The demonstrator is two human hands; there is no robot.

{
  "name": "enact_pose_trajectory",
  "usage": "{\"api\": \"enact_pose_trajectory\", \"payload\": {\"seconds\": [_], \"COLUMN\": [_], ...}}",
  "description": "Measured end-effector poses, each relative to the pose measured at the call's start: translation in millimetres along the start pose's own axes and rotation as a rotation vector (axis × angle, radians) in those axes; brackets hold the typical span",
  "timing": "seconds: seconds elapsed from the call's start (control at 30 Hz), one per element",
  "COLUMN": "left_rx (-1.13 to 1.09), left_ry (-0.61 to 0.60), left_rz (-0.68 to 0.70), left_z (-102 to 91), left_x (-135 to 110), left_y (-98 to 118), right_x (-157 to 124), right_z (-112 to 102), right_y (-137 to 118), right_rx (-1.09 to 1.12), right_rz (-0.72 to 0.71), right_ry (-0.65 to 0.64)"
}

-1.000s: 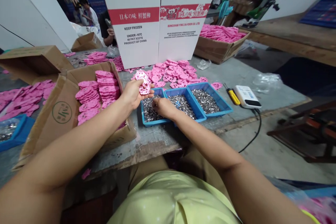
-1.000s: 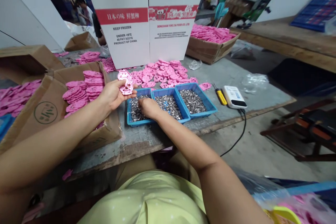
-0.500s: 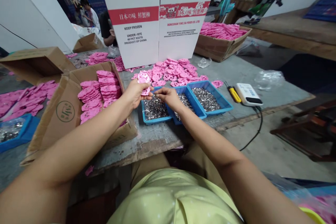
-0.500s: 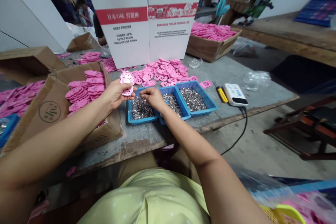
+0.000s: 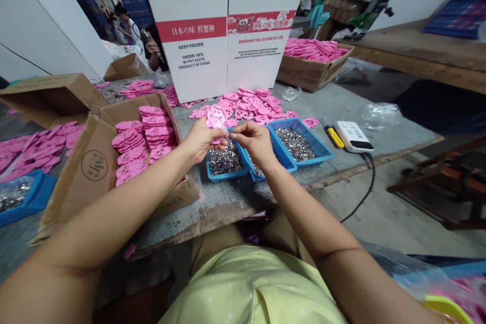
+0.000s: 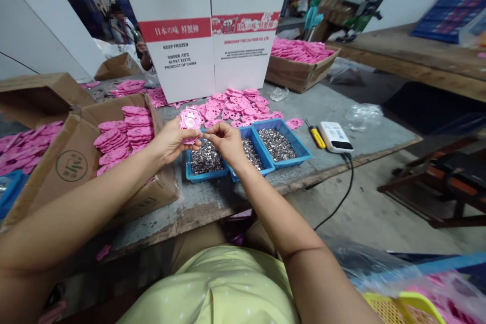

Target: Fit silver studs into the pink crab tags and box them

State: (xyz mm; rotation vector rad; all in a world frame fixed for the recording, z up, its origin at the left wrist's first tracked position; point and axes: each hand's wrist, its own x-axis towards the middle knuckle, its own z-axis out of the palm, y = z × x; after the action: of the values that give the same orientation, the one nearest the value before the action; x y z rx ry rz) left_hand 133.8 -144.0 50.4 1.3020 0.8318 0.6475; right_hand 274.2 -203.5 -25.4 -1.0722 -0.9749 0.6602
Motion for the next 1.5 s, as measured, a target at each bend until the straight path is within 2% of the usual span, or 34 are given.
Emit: {"api": "enact_pose_trajectory", "payload": {"seconds": [0.17,0.27,0.53,0.7,0.83,1.0,1.1,1.3,1.5], "left_rx": [-0.016,0.006,0.039,-0.037,-0.149,-0.261,-0.316,-0.330,-0.287], "left_ry": [-0.035,-0.016,-0.010,-0.060,-0.091,-0.140,-0.193,-0.413,-0.440], "left_rz": [0.003,0.007,0.031,0.020,0.020,-0.047,0.005,0.125,0.270], "left_z": [-3.8,-4.0,-2.1,-4.1,-6.0,-6.7,-6.9,-13.8,-12.6], "left_x": [1,2,4,4,8,15,14,7,2], "left_y": [-1,-2,-4,-4,-4,-3,-2,-2,-1], "right_x": [-2,-5,-7,-10,-9,-7,-8,-10,-15], "right_z": [1,1,1,2,0,-2,-2,-3,-1], "right_y": [7,8,-3,-9,-6,-18,-31,-45,-50], "right_rx": [-0.192,-0.280,-0.293,-0.388,-0.297,-0.109,0.028,0.256,0.350], "right_rz": [-0.119,-0.170,-0.054,-0.176,-0.222,-0.152,-0.083,-0.004,0.098], "right_ry": [0.039,0.033,-0.028,-0.009,0.052,0.122,0.091,0.077,0.005]}}
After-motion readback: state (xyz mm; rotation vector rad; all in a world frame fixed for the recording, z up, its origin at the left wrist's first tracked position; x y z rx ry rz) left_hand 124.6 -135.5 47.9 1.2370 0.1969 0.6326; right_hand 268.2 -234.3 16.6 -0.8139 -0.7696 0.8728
